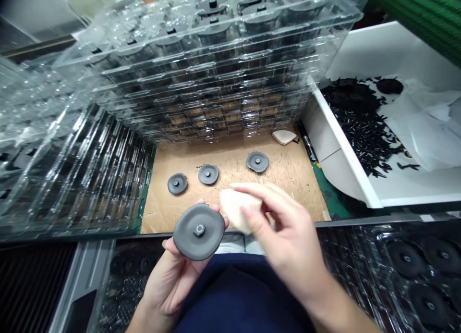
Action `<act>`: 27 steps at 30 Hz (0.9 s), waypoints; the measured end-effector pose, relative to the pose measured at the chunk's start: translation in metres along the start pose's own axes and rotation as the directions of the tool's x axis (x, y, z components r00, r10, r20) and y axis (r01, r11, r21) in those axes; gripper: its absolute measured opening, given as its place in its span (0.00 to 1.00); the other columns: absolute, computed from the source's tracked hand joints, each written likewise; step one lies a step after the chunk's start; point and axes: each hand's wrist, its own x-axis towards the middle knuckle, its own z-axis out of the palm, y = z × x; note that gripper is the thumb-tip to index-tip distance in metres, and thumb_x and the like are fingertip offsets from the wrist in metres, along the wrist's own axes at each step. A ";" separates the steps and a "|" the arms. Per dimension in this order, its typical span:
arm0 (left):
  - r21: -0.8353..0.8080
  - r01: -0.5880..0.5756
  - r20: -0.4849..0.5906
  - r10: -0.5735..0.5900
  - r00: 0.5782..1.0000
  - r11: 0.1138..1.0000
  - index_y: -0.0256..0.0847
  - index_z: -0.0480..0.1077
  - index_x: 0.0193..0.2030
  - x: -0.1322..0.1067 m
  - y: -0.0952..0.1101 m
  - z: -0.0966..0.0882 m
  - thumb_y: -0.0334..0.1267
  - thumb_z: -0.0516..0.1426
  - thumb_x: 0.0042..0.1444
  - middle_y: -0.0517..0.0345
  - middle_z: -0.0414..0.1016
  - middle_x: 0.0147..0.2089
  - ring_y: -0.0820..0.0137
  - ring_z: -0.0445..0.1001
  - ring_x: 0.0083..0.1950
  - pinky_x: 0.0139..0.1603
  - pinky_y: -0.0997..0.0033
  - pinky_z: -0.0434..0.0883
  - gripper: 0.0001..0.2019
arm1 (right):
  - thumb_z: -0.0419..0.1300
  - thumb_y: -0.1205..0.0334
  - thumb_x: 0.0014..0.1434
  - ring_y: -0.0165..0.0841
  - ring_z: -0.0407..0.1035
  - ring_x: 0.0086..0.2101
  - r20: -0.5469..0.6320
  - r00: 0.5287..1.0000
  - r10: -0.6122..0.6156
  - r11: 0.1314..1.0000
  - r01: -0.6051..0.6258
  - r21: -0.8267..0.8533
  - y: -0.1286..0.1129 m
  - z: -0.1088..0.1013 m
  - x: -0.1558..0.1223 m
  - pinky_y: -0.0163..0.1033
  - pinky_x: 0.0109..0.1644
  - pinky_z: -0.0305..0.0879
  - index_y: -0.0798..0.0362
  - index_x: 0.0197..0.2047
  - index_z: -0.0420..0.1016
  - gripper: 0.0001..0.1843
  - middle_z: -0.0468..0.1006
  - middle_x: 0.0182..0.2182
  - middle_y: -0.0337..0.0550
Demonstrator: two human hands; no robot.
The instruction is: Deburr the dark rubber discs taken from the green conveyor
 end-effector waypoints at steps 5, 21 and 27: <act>0.116 -0.016 -0.141 0.032 0.989 0.993 0.42 0.74 0.47 -0.001 -0.003 0.006 0.35 0.64 0.48 0.56 0.79 0.46 0.68 0.76 0.47 0.48 0.75 0.72 0.17 | 0.53 0.73 0.60 0.31 0.72 0.31 0.349 0.869 -0.350 0.935 0.347 0.076 -0.050 0.010 0.008 0.34 0.35 0.69 0.61 0.42 0.76 0.11 0.78 0.31 0.45; -0.002 0.011 0.028 -0.011 1.000 1.000 0.44 0.76 0.45 0.003 0.005 0.003 0.31 0.68 0.40 0.59 0.81 0.45 0.73 0.77 0.45 0.47 0.83 0.71 0.22 | 0.52 0.72 0.61 0.28 0.69 0.25 0.284 0.933 -0.219 0.910 0.300 -0.284 -0.038 -0.011 0.005 0.33 0.29 0.66 0.57 0.42 0.76 0.12 0.75 0.25 0.40; 0.009 0.115 -0.052 -0.114 0.992 0.993 0.40 0.78 0.37 0.002 0.011 0.005 0.33 0.69 0.39 0.60 0.81 0.35 0.73 0.78 0.37 0.42 0.80 0.73 0.14 | 0.48 0.68 0.67 0.28 0.67 0.30 0.343 0.749 -0.567 0.803 0.595 0.029 -0.028 0.009 0.028 0.33 0.35 0.66 0.55 0.42 0.76 0.15 0.78 0.32 0.42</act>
